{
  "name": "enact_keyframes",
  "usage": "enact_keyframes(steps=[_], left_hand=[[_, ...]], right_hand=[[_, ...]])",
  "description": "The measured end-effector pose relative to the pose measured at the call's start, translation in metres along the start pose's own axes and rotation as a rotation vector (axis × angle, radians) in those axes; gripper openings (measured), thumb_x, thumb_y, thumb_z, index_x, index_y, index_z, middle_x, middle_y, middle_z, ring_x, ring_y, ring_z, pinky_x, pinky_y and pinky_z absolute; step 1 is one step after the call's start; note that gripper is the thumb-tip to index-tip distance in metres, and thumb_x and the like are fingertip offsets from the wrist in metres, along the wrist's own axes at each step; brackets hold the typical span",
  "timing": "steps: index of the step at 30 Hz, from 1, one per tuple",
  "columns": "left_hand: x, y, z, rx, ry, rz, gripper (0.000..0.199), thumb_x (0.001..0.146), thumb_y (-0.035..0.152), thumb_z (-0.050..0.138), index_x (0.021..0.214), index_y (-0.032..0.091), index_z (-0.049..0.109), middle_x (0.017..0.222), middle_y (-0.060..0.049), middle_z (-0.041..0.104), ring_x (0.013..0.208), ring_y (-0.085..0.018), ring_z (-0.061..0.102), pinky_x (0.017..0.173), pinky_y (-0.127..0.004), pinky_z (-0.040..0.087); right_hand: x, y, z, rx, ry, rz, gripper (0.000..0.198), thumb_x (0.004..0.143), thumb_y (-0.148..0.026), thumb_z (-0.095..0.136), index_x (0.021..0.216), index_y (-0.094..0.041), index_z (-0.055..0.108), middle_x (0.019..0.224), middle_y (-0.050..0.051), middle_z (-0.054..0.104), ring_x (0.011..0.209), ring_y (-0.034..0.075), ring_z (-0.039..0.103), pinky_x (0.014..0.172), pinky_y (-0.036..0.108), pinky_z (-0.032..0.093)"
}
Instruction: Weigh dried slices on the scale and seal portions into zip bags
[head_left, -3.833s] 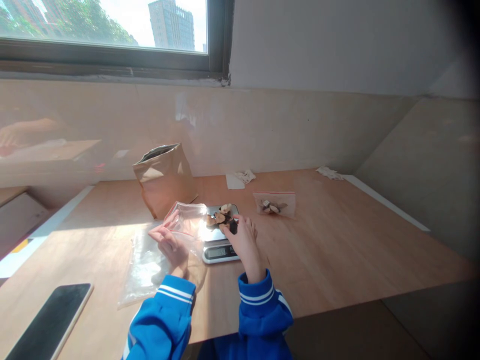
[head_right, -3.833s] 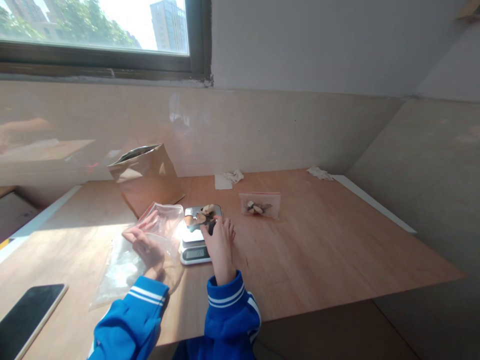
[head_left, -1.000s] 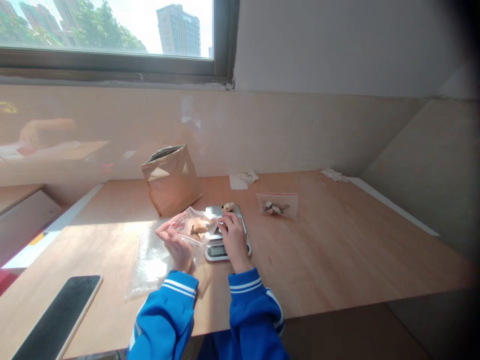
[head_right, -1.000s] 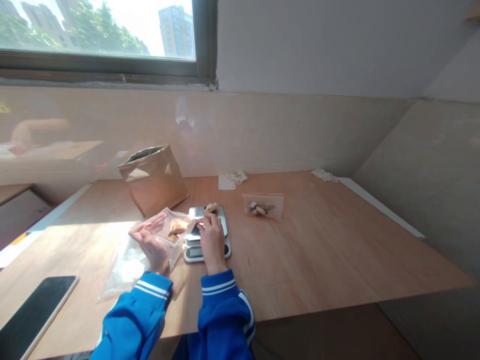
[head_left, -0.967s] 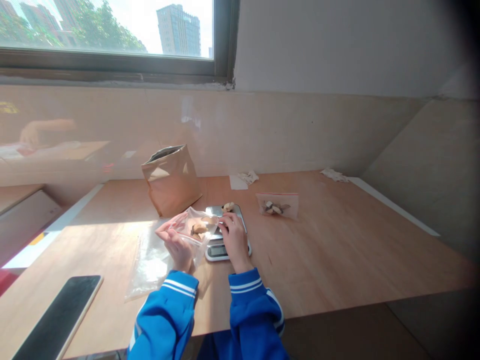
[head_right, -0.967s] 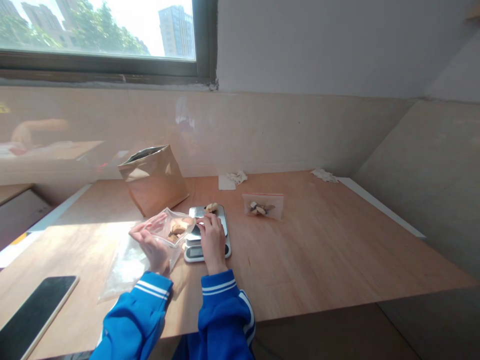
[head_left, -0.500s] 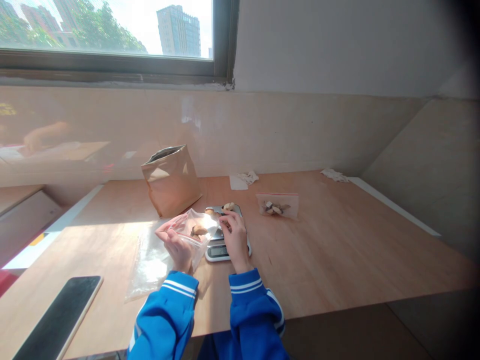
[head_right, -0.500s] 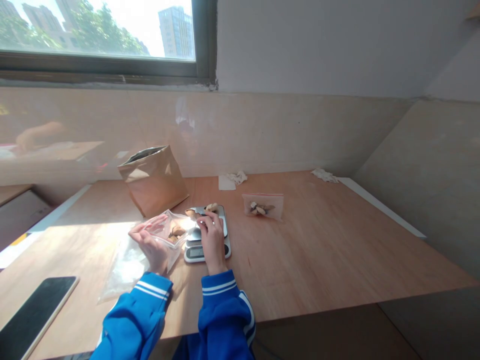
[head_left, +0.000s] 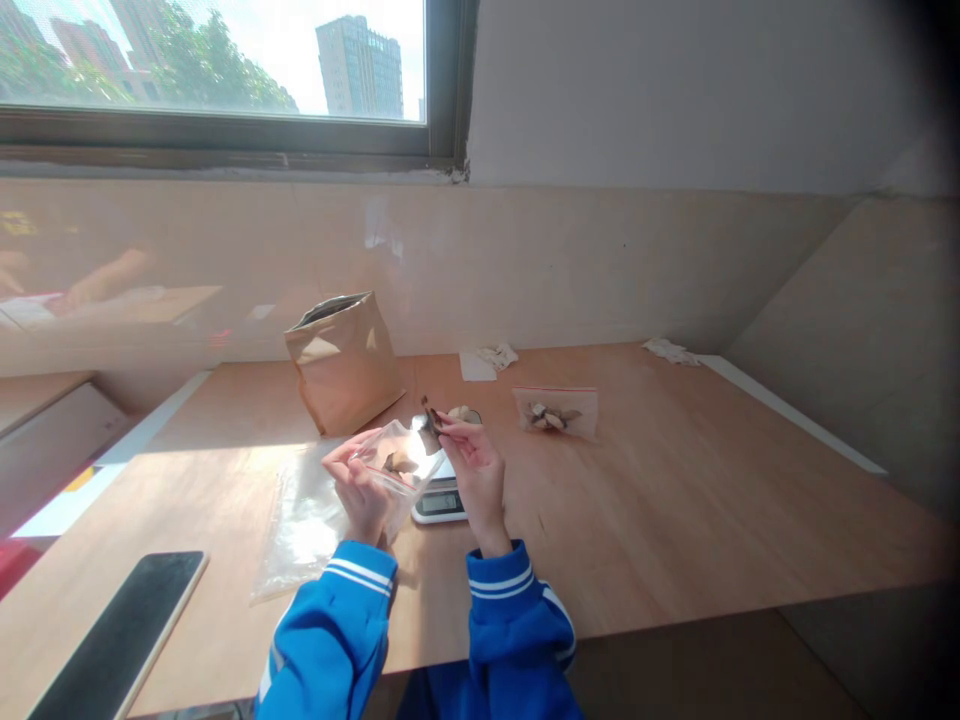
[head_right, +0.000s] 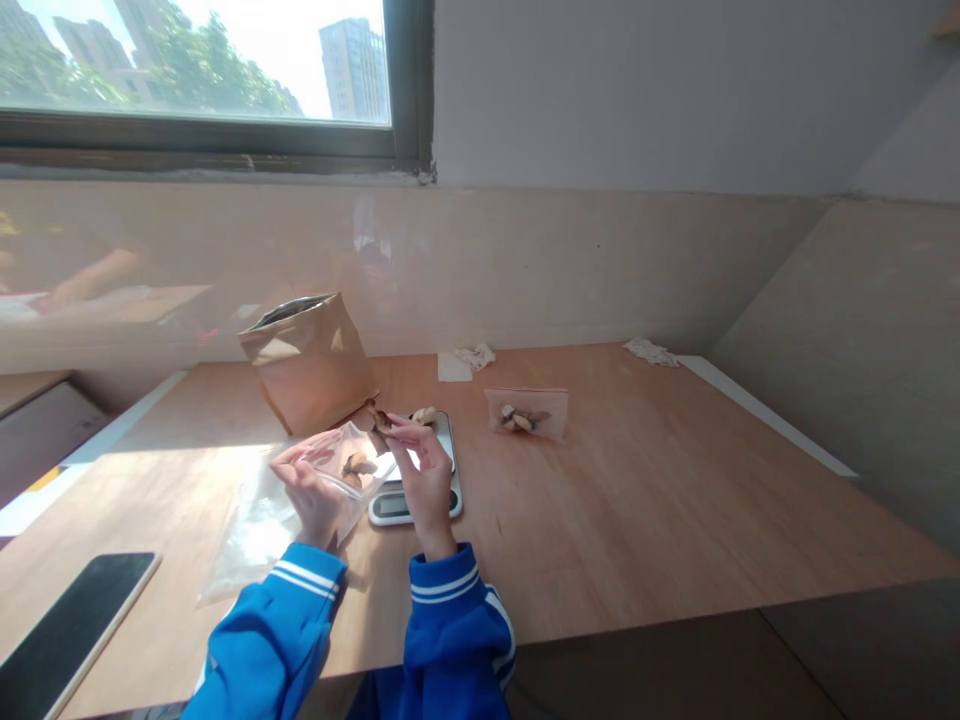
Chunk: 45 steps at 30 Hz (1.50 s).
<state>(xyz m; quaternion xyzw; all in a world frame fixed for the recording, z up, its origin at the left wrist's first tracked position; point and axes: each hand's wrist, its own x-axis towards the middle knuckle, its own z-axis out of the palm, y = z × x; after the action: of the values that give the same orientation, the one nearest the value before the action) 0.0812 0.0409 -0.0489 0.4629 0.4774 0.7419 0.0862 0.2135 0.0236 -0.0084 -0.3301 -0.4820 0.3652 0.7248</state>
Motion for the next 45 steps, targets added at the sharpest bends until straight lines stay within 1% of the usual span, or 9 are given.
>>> enact_keyframes(steps=[5,9,14,21,30,34,37,41,45], left_hand=[[0.001,0.001,0.002,0.005,-0.002,0.001,0.030,0.095,0.048,0.033,0.097,0.019,0.039,0.094,-0.013,0.066,0.081,-0.024,0.067,0.071,-0.042,0.051],[0.001,-0.001,0.002,-0.035,-0.001,-0.009,0.031,0.093,0.051,0.034,0.097,0.020,0.040,0.092,-0.011,0.066,0.082,-0.024,0.068,0.071,-0.042,0.052],[0.000,-0.003,0.001,-0.042,-0.011,-0.008,0.032,0.094,0.051,0.034,0.097,0.020,0.041,0.095,-0.012,0.067,0.081,-0.023,0.067,0.072,-0.041,0.051],[-0.001,-0.006,0.000,-0.077,-0.038,0.074,0.027,0.094,0.048,0.033,0.096,0.022,0.038,0.098,-0.013,0.068,0.089,-0.024,0.067,0.076,-0.043,0.050],[-0.004,0.002,0.003,-0.207,-0.052,0.055,0.029,0.092,0.053,0.039,0.093,0.024,0.039,0.095,-0.010,0.069,0.082,-0.024,0.070,0.077,-0.046,0.053],[-0.004,0.002,0.003,-0.206,-0.034,0.070,0.029,0.091,0.053,0.038,0.094,0.024,0.039,0.095,-0.010,0.070,0.086,-0.025,0.069,0.076,-0.048,0.053],[-0.004,0.000,0.003,-0.191,-0.036,0.105,0.030,0.092,0.053,0.037,0.096,0.023,0.040,0.095,-0.012,0.069,0.091,-0.027,0.068,0.076,-0.048,0.053],[-0.005,-0.003,0.001,-0.185,-0.052,0.113,0.028,0.092,0.050,0.038,0.096,0.023,0.040,0.096,-0.011,0.069,0.086,-0.025,0.068,0.075,-0.047,0.052],[-0.005,0.000,0.000,-0.153,-0.020,0.088,0.033,0.093,0.050,0.035,0.097,0.020,0.047,0.094,-0.011,0.068,0.077,-0.022,0.067,0.072,-0.044,0.053]], right_hand=[[-0.003,0.005,0.002,-0.038,-0.094,0.043,0.015,0.084,-0.034,0.065,0.089,-0.020,0.066,0.106,0.008,0.071,0.105,0.023,0.066,0.090,0.039,0.055],[-0.003,0.009,0.002,-0.052,-0.070,0.054,0.016,0.084,-0.034,0.065,0.091,-0.020,0.065,0.103,0.006,0.071,0.091,0.020,0.069,0.082,0.037,0.057],[-0.006,0.010,-0.003,-0.126,0.000,0.057,0.020,0.087,-0.038,0.059,0.096,-0.020,0.061,0.083,0.002,0.065,0.070,0.015,0.065,0.068,0.030,0.056],[-0.007,0.003,-0.010,-0.252,-0.113,-0.015,0.023,0.090,-0.040,0.050,0.092,-0.019,0.059,0.089,0.006,0.063,0.086,0.020,0.061,0.076,0.031,0.051],[-0.007,0.000,-0.010,-0.425,-0.217,-0.041,0.018,0.090,-0.034,0.049,0.085,-0.021,0.061,0.083,0.002,0.063,0.080,0.018,0.059,0.074,0.030,0.046],[-0.008,-0.002,-0.007,-0.594,-0.306,-0.093,0.022,0.092,-0.030,0.048,0.078,-0.021,0.063,0.078,0.000,0.064,0.076,0.017,0.056,0.080,0.033,0.040],[-0.010,-0.005,-0.005,-0.677,-0.342,-0.101,0.020,0.092,-0.025,0.049,0.081,-0.022,0.066,0.082,0.000,0.067,0.085,0.019,0.057,0.086,0.036,0.035],[-0.011,-0.011,-0.003,-0.693,-0.272,-0.186,0.025,0.093,-0.021,0.045,0.081,-0.021,0.067,0.092,0.002,0.067,0.094,0.019,0.057,0.089,0.036,0.033],[-0.006,-0.005,-0.009,-0.692,-0.016,-0.241,0.027,0.095,-0.022,0.040,0.094,-0.021,0.067,0.103,0.006,0.065,0.102,0.020,0.057,0.094,0.038,0.036]])
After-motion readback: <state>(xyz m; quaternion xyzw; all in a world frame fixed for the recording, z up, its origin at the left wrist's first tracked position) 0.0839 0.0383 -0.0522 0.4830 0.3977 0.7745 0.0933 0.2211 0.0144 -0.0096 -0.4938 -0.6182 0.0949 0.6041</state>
